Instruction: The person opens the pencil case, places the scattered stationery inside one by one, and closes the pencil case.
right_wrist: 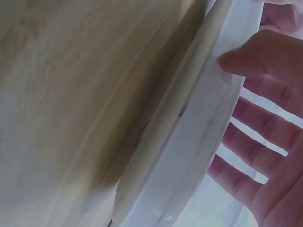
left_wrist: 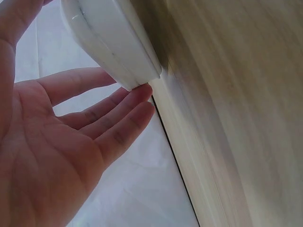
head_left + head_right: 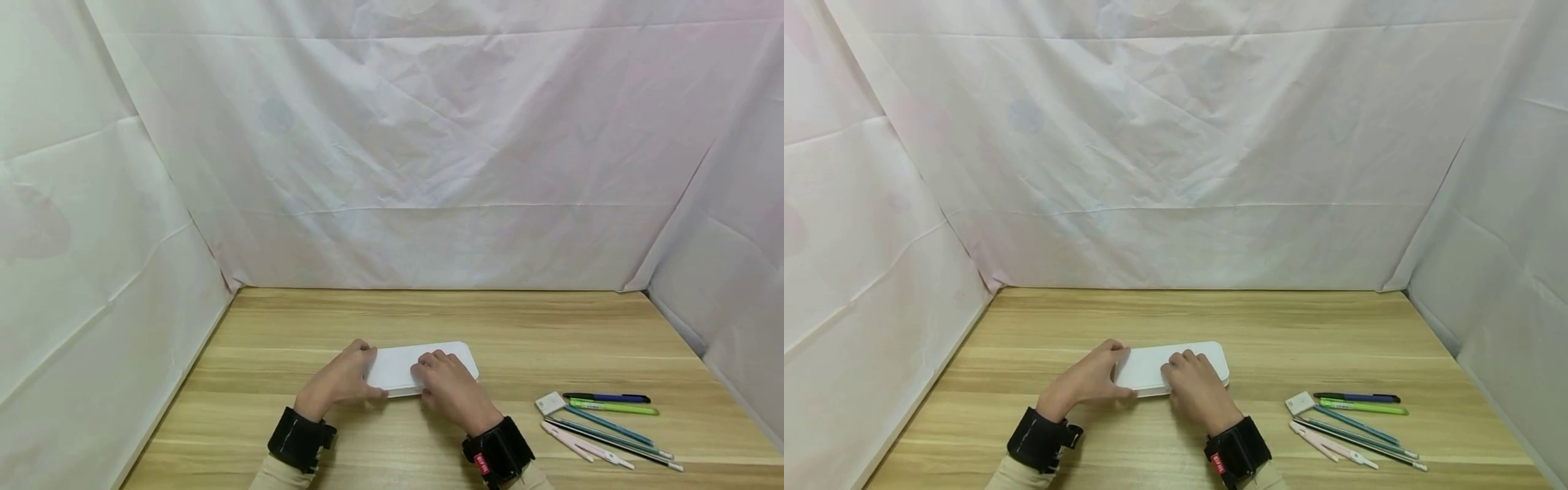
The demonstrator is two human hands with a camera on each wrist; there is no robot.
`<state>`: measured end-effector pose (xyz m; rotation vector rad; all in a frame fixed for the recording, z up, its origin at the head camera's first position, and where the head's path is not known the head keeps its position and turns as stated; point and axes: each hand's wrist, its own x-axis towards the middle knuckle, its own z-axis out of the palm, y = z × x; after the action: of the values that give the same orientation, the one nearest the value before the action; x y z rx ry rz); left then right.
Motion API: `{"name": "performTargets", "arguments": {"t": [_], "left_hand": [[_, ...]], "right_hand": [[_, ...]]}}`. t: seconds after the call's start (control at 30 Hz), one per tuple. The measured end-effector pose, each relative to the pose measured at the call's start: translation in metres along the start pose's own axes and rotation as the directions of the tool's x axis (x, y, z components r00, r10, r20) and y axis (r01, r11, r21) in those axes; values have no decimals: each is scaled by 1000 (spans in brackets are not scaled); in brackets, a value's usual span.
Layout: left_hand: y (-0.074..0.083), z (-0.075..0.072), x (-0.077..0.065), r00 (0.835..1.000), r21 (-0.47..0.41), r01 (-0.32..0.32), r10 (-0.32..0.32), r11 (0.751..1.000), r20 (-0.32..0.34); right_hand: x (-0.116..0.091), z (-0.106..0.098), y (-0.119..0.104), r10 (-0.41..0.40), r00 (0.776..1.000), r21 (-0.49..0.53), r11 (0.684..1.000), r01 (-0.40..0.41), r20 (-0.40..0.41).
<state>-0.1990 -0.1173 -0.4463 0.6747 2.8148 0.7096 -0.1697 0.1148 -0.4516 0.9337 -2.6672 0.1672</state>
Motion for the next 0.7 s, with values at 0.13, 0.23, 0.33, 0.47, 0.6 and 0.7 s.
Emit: {"name": "performTargets", "arguments": {"t": [0.13,0.23,0.33,0.47,0.6,0.7], "left_hand": [[1,2,0,1000,-22,25,-24,999,18],[1,2,-1,1000,-24,28,-28,999,16],[0,1,-2,1000,-11,1,-1,1000,3],[-3,0,-1,998,-7,-52,52,999,-23],[-4,-3,0,994,-49,-93,90,994,-62],[-3,-6,0,991,-96,-101,92,990,-95]], "right_hand": [[0,2,0,-12,1000,-13,1000,12,-16],[1,3,1,-20,999,-21,1000,19,-35],[1,5,2,-30,998,-24,999,28,-55],[1,5,4,-61,993,-22,998,59,-102],[1,3,7,-91,980,-18,996,90,-174],[1,0,9,-100,973,-16,995,99,-206]]}}
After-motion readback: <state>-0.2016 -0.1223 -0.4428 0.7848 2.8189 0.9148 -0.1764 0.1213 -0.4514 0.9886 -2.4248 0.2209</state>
